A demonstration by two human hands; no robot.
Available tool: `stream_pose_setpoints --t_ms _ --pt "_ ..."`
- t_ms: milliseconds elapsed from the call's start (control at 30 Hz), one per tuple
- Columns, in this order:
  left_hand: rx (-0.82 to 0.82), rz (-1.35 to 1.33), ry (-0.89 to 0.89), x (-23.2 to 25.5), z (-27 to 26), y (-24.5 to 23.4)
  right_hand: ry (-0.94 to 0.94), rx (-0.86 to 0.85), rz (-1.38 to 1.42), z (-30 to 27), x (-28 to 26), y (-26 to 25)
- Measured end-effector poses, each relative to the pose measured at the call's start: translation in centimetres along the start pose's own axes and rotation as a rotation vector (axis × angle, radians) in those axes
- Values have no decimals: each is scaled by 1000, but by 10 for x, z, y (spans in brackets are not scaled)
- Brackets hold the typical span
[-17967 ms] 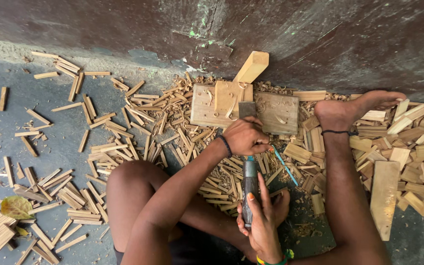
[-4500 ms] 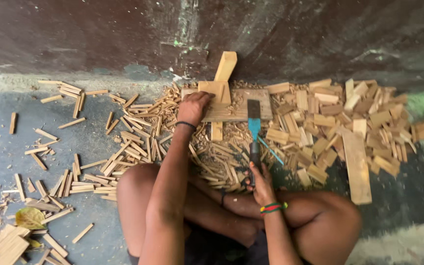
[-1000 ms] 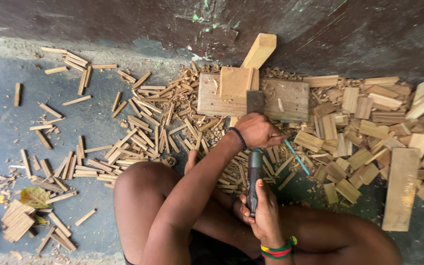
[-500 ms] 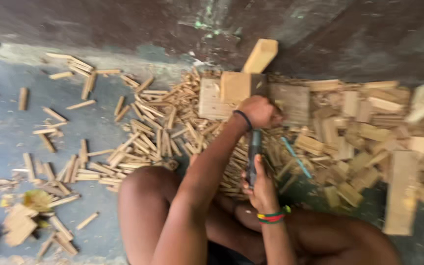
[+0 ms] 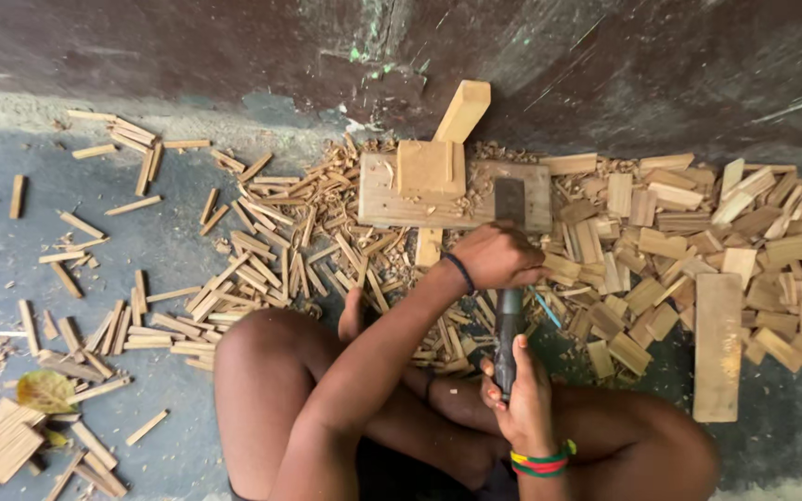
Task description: The person sits on the floor and carves a small wooden block using a chisel and a mallet. They repeatedly strike the chisel to shape the wood, creating wood shavings that accumulate around the work area.
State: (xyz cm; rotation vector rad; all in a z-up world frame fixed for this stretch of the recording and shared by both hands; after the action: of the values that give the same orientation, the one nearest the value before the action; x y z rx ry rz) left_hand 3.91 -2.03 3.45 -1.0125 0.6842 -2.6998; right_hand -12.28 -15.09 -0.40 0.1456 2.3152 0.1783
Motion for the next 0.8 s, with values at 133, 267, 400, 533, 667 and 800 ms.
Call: stream_pose_setpoints --t_ms 133,267,400,533,667,800 --pt "-168 -1 -123 -1 -7 0 29 -38 -17 -3 7 8" --pt "-302 52 -278 -9 -7 0 78 -76 -63 -3 10 18" --pt "-184 33 -212 -5 -9 -12 90 -81 -42 -7 7 23" --pt "-200 17 -258 -8 -8 -12 94 -63 -72 -9 -1 23" --pt "-114 -18 -216 -8 -4 -17 112 -64 -94 -8 -6 22" --pt "-137 1 -277 -15 -13 -17 107 -75 -117 -4 -6 24"
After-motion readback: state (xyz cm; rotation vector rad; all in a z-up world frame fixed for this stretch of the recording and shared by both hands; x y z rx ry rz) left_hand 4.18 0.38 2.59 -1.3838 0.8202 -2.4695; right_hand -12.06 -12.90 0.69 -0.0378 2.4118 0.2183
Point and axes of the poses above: each hand's wrist, its own z-axis towards the middle knuckle, its own y-axis out of the palm, x = y × z, the point moved 6 cm from there along z, towards the middle knuckle, and after that the axes turned 9 degrees about -z, right-handed, at the moved point
